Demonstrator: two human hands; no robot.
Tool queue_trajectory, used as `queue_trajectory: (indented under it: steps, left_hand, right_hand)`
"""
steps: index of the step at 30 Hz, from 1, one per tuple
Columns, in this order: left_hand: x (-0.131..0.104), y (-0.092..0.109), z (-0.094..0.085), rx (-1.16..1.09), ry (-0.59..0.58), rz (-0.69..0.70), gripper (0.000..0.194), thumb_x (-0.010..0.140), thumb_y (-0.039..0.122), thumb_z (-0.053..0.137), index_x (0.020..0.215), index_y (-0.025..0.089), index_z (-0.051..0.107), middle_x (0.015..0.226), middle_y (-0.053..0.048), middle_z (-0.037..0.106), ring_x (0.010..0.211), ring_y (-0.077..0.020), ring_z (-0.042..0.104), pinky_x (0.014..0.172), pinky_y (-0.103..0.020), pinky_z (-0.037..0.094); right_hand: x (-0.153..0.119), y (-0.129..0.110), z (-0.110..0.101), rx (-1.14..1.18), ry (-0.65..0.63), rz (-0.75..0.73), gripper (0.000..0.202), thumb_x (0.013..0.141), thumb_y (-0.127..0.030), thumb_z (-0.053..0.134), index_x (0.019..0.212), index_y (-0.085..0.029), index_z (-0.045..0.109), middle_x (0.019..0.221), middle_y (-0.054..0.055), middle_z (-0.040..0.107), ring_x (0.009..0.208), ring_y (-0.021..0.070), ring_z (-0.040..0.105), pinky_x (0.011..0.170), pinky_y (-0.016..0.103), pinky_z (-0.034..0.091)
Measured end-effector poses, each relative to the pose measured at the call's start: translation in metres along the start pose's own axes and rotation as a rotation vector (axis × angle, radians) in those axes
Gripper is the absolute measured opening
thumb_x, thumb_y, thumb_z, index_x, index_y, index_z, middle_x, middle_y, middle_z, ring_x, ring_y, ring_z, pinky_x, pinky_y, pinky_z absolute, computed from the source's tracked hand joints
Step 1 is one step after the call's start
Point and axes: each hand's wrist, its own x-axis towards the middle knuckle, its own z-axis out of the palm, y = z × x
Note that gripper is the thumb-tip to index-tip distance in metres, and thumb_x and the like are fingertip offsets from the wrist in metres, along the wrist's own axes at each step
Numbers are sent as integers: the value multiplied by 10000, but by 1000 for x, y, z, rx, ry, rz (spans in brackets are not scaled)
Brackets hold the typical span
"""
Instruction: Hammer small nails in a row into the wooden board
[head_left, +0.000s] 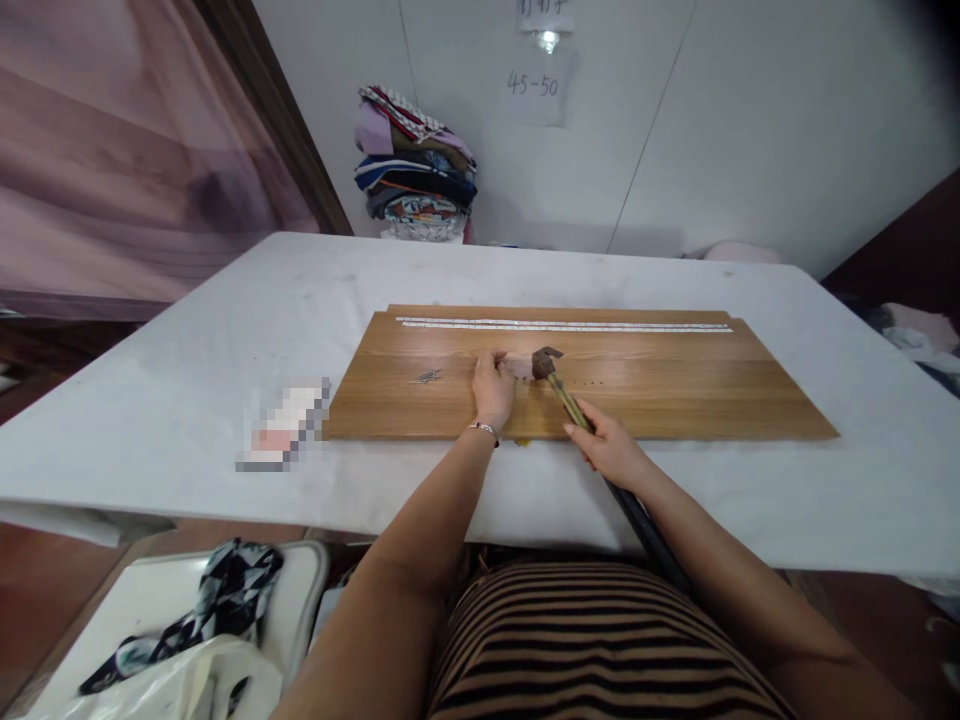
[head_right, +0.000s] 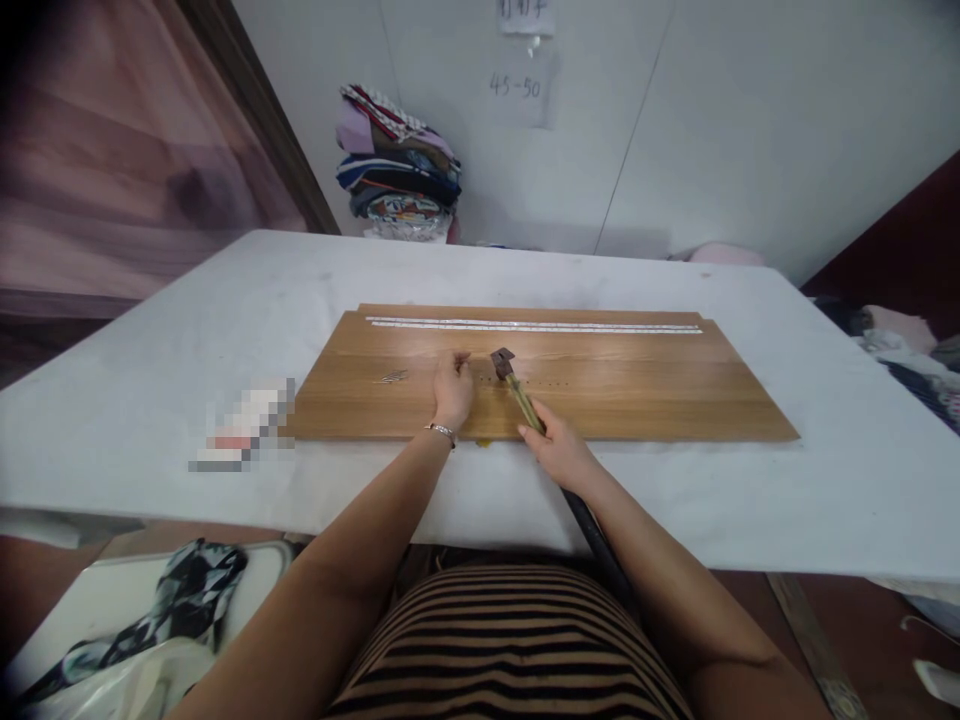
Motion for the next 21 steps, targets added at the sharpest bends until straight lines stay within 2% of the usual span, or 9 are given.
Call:
queue_trajectory:
  steps: [3, 10, 21]
  left_hand:
    - [0, 1, 0, -5, -9, -3, 266, 824, 47, 453, 1003, 149, 622, 1047, -119, 692, 1027, -207, 643, 961, -347, 480]
    - [0, 0, 0, -28, -12, -10, 363, 746, -35, 443, 985, 174, 619, 975, -70, 697, 957, -175, 652, 916, -319, 497]
    - [2, -2, 1, -38, 1, 1, 300, 764, 2, 462, 948, 182, 615, 964, -69, 688, 953, -183, 643, 920, -332, 496]
  right_hand:
    - [0, -1, 0, -2, -9, 15, 636, 863, -368, 513, 1460, -157, 450, 483, -88, 415, 407, 103, 415, 431, 212, 311]
    - [-1, -1, 0, 9, -9, -9, 629, 869, -355, 507, 1463, -156, 445, 481, -89, 416, 401, 98, 411, 432, 208, 319]
    - [-2, -2, 1, 27, -2, 6, 622, 869, -369, 512, 1460, -184, 448, 503, -87, 419, 420, 103, 413, 445, 213, 340]
